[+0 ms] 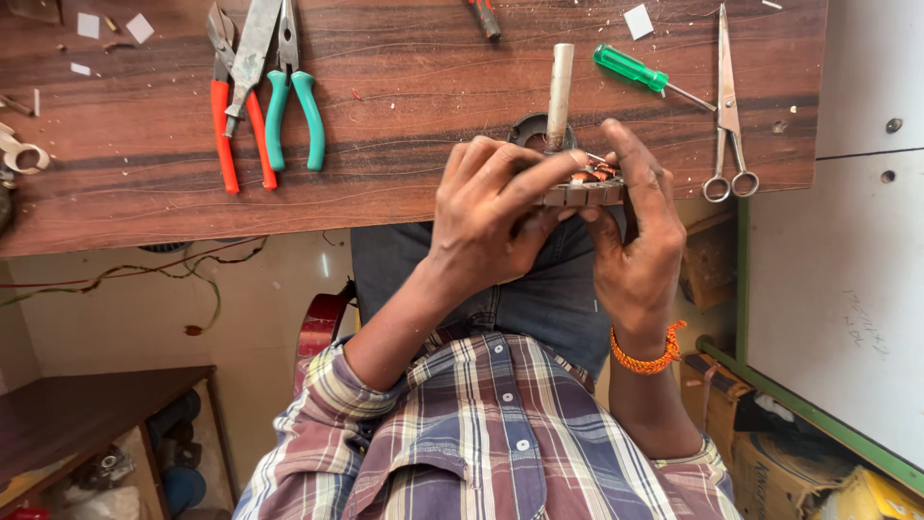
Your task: The person assembles an electric motor stator at a workbench, pressing insulated copper wire coil pieces into the slots of the laminated stator core by hand. They use a green-handled screwdriver to seat and adjust the coils, trim small pieces with scissors, and fit components around the central shaft, working around the stator piece by piece.
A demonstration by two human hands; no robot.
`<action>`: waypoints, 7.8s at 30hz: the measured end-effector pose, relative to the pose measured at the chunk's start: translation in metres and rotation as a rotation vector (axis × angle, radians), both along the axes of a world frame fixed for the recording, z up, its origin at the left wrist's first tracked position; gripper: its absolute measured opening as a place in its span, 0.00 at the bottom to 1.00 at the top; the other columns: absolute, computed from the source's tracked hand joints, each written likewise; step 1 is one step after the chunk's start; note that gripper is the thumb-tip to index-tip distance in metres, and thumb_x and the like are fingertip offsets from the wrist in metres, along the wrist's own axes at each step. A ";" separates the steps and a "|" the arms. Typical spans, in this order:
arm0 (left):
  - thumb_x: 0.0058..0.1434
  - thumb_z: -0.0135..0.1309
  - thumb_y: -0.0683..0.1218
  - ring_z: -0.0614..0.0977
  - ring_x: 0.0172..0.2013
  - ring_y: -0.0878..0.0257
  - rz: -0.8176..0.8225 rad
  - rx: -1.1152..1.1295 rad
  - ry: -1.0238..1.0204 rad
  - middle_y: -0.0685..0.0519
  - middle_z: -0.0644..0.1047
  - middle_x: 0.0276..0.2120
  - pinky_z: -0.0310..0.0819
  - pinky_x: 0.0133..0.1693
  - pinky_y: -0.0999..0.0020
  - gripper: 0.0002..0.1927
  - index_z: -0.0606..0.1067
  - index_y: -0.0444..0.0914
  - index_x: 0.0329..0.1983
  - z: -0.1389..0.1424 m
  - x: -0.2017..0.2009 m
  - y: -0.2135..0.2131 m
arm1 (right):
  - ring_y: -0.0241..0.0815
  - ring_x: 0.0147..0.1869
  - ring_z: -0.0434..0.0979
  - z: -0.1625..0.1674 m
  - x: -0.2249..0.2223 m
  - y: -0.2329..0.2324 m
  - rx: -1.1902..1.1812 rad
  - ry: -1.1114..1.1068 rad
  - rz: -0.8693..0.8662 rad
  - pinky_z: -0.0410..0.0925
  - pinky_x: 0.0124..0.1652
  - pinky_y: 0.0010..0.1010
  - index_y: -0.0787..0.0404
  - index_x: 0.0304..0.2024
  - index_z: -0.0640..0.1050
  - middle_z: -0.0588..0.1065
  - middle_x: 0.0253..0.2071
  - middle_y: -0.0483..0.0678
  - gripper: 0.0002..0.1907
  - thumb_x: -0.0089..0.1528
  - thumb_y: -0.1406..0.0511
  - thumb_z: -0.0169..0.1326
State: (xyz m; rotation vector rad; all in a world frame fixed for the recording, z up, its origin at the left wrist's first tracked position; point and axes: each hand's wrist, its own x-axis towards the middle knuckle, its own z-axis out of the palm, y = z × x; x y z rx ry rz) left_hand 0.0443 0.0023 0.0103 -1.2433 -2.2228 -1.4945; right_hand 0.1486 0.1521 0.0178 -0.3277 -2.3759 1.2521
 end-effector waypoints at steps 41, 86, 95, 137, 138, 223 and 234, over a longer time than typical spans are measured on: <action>0.62 0.63 0.40 0.79 0.47 0.55 -0.138 0.147 -0.141 0.53 0.79 0.46 0.74 0.51 0.60 0.21 0.73 0.39 0.57 -0.021 -0.015 0.001 | 0.54 0.48 0.86 0.018 0.009 0.019 -0.422 0.445 0.159 0.81 0.48 0.38 0.61 0.61 0.59 0.76 0.47 0.58 0.22 0.76 0.63 0.57; 0.52 0.68 0.39 0.74 0.48 0.56 -0.106 0.076 -0.166 0.57 0.76 0.47 0.69 0.54 0.59 0.29 0.76 0.46 0.58 -0.032 0.030 -0.002 | 0.52 0.51 0.86 0.021 0.053 0.005 -0.067 0.287 0.021 0.82 0.51 0.37 0.68 0.52 0.71 0.80 0.45 0.62 0.18 0.68 0.70 0.67; 0.58 0.66 0.42 0.73 0.44 0.59 -0.035 0.010 -0.202 0.58 0.74 0.41 0.63 0.48 0.61 0.22 0.79 0.49 0.56 -0.036 0.036 0.006 | 0.44 0.51 0.85 0.052 0.024 -0.005 -0.002 0.133 0.006 0.79 0.50 0.29 0.70 0.51 0.74 0.80 0.46 0.58 0.17 0.66 0.69 0.66; 0.60 0.67 0.44 0.77 0.55 0.54 -0.283 0.086 -0.243 0.53 0.77 0.53 0.74 0.58 0.59 0.26 0.74 0.42 0.62 -0.008 -0.026 0.005 | 0.47 0.46 0.84 0.017 -0.011 0.021 -0.306 0.419 0.036 0.82 0.49 0.36 0.69 0.55 0.69 0.76 0.43 0.57 0.20 0.72 0.66 0.65; 0.61 0.65 0.43 0.76 0.55 0.53 -0.273 0.039 -0.199 0.52 0.77 0.53 0.73 0.58 0.58 0.27 0.73 0.41 0.64 -0.003 -0.026 0.009 | 0.47 0.46 0.84 0.018 -0.012 0.022 -0.307 0.411 0.035 0.82 0.49 0.36 0.69 0.55 0.69 0.77 0.43 0.57 0.20 0.72 0.66 0.65; 0.59 0.64 0.41 0.78 0.45 0.56 -0.080 0.023 -0.255 0.54 0.80 0.45 0.75 0.50 0.62 0.21 0.77 0.42 0.56 0.000 -0.025 0.020 | 0.53 0.61 0.80 -0.034 -0.046 0.044 0.067 0.422 0.237 0.75 0.57 0.36 0.67 0.41 0.72 0.76 0.60 0.61 0.11 0.64 0.84 0.43; 0.57 0.61 0.38 0.78 0.51 0.54 -0.002 -0.037 -0.208 0.56 0.76 0.53 0.76 0.52 0.60 0.20 0.76 0.43 0.54 0.011 -0.017 0.027 | 0.53 0.65 0.74 -0.046 -0.060 0.039 -0.147 0.489 0.249 0.72 0.60 0.40 0.65 0.32 0.69 0.75 0.64 0.62 0.11 0.63 0.83 0.48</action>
